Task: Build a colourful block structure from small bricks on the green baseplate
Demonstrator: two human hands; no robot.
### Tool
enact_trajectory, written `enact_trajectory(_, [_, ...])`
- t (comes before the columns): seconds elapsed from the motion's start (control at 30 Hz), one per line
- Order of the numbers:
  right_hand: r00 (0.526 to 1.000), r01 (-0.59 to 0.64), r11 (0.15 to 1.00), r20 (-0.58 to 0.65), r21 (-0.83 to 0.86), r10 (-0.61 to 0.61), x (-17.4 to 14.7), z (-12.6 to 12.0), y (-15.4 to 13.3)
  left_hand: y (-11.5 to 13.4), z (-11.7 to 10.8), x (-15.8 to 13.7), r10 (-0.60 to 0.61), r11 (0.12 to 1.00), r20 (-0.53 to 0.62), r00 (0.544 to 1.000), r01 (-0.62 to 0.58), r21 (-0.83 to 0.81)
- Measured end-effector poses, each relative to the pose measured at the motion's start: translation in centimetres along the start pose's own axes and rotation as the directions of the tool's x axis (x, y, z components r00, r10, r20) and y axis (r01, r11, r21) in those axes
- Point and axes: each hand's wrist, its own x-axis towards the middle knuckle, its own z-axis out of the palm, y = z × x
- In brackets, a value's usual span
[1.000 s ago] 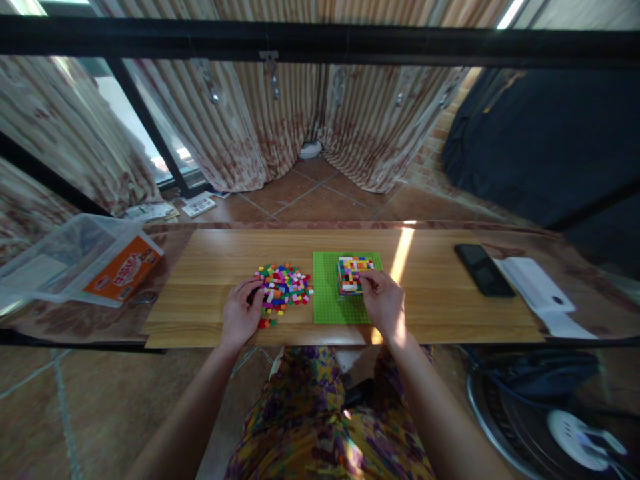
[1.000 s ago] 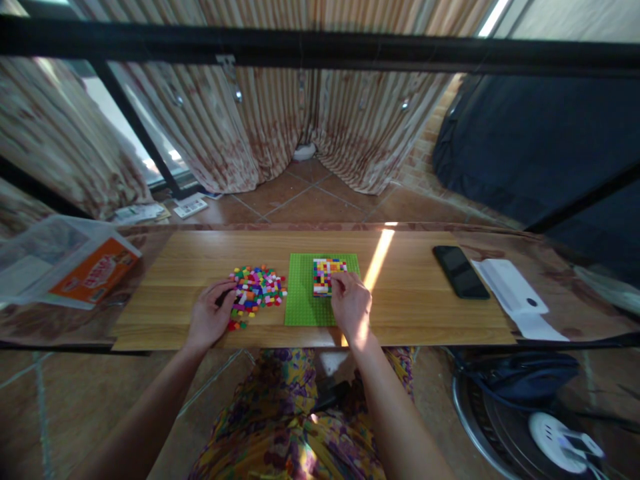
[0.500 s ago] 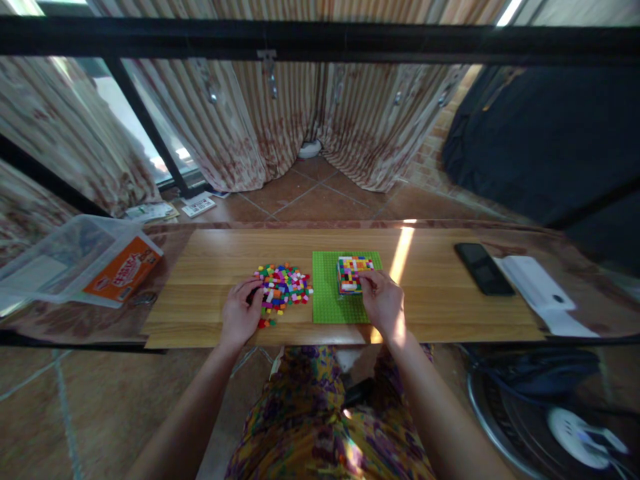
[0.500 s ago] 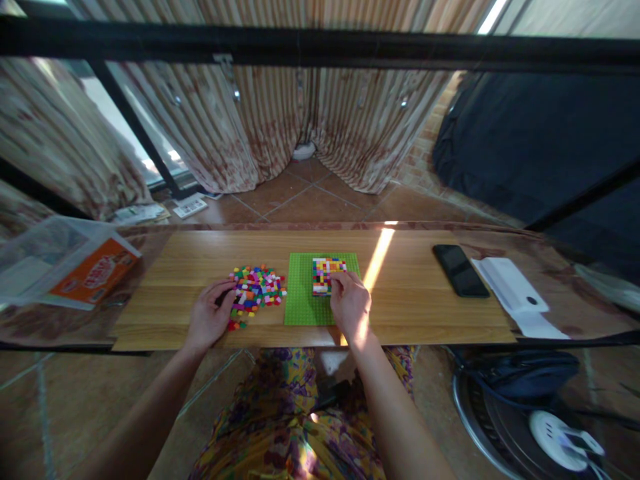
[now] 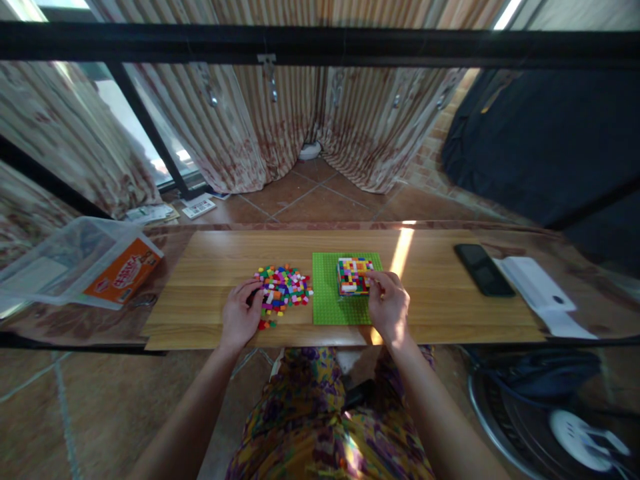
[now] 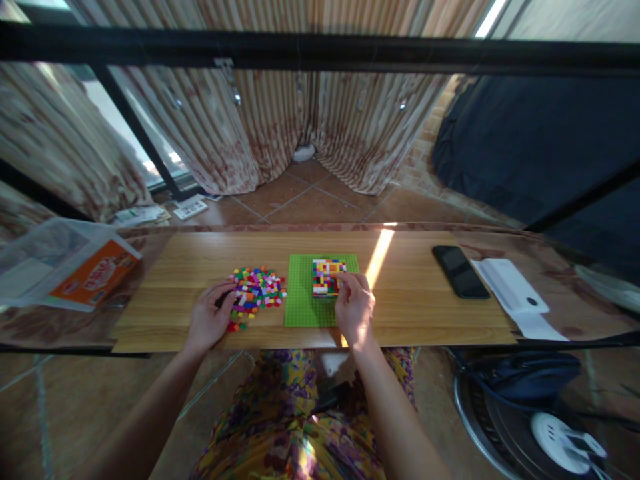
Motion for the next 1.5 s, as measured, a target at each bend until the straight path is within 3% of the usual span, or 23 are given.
enact_trajectory(0.8, [0.983, 0.147, 0.919, 0.160, -0.365, -0.093, -1.3, 0.2, 0.0, 0.0, 0.0, 0.0, -0.008, 1.000, 0.022, 1.000, 0.008, -0.002])
enact_trajectory(1.0, [0.981, 0.113, 0.932, 0.187, -0.346, -0.049, -1.5, 0.2, 0.2, 0.2, 0.0, 0.0, -0.010, 1.000, 0.023, 1.000, 0.010, -0.005])
enact_trajectory(1.27, [0.978, 0.146, 0.927, 0.193, -0.344, -0.082, -1.0, -0.5, 0.0, 0.0, 0.0, 0.1, 0.019, 1.000, 0.017, 1.000, -0.019, -0.004])
enact_trajectory(1.4, [0.989, 0.106, 0.963, 0.126, -0.249, -0.077, -1.4, -0.4, -2.1, 0.2, 0.0, -0.1, 0.018, 1.000, 0.015, 1.000, -0.018, -0.013])
enact_trajectory(1.5, [0.949, 0.187, 0.980, 0.270, -0.073, -0.161, -2.8, 0.7, -5.0, 0.3, 0.0, -0.2, -0.008, 1.000, -0.001, 1.000, 0.008, -0.025])
